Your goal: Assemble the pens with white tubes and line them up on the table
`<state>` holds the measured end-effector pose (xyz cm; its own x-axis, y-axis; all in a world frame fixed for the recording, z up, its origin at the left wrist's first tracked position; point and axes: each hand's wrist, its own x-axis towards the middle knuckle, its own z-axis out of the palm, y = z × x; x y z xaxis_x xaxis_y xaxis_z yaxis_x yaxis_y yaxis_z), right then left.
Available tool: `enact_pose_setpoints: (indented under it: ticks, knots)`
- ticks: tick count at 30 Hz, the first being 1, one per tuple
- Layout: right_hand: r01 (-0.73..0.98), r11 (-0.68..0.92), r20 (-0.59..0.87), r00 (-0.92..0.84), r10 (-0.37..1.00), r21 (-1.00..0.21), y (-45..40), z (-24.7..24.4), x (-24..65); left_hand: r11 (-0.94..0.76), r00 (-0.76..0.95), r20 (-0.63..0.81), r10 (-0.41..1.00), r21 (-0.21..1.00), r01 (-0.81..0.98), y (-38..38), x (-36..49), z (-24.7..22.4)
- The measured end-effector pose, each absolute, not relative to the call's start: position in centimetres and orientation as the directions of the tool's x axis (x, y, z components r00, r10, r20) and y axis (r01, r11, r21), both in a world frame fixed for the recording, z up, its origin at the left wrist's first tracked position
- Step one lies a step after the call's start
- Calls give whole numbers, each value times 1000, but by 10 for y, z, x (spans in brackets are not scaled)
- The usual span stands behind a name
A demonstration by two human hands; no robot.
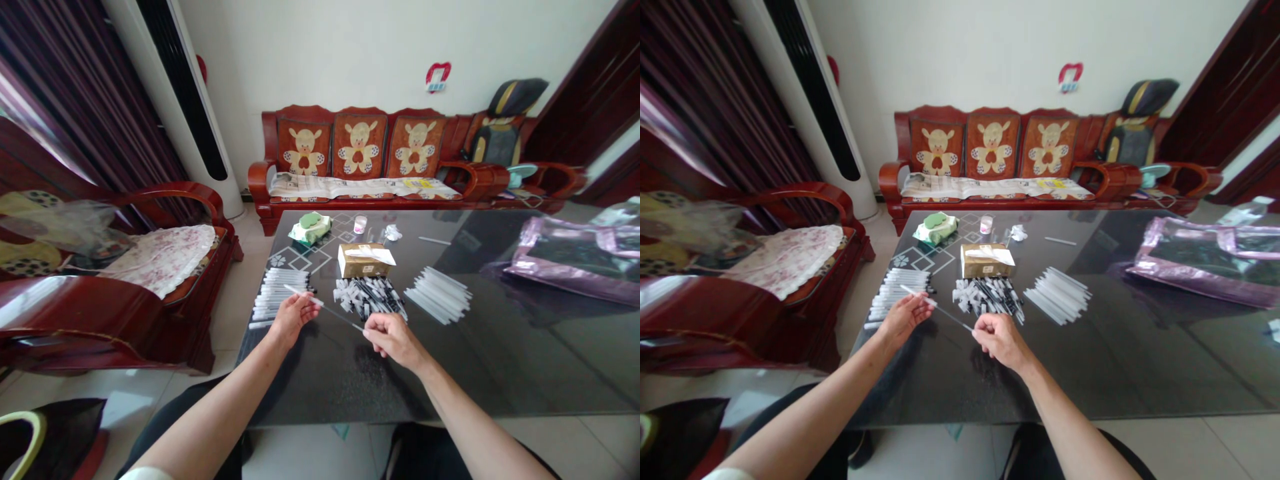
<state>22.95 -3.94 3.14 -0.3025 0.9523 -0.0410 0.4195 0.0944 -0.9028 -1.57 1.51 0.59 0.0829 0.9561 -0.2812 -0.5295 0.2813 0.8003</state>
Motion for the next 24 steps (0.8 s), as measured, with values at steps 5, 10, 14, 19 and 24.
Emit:
enact_pose_setpoints:
  ticks: [5,10,14,19,24]
  knots:
    - [409,100,-33,-305,952,-907,-39,34,229,239,51,-245,968,848,-473,16,-19,10]
    - [413,97,-35,-300,953,-906,-40,39,230,257,66,-256,964,847,-465,14,-18,11]
    - [420,103,-32,-302,953,-901,-41,39,229,256,74,-252,965,836,-485,13,-17,10]
    - [415,107,-27,-304,952,-904,-41,38,228,263,81,-258,963,825,-500,15,-18,10]
    - [412,106,-24,-297,954,-905,-41,39,228,272,80,-267,960,832,-483,14,-18,11]
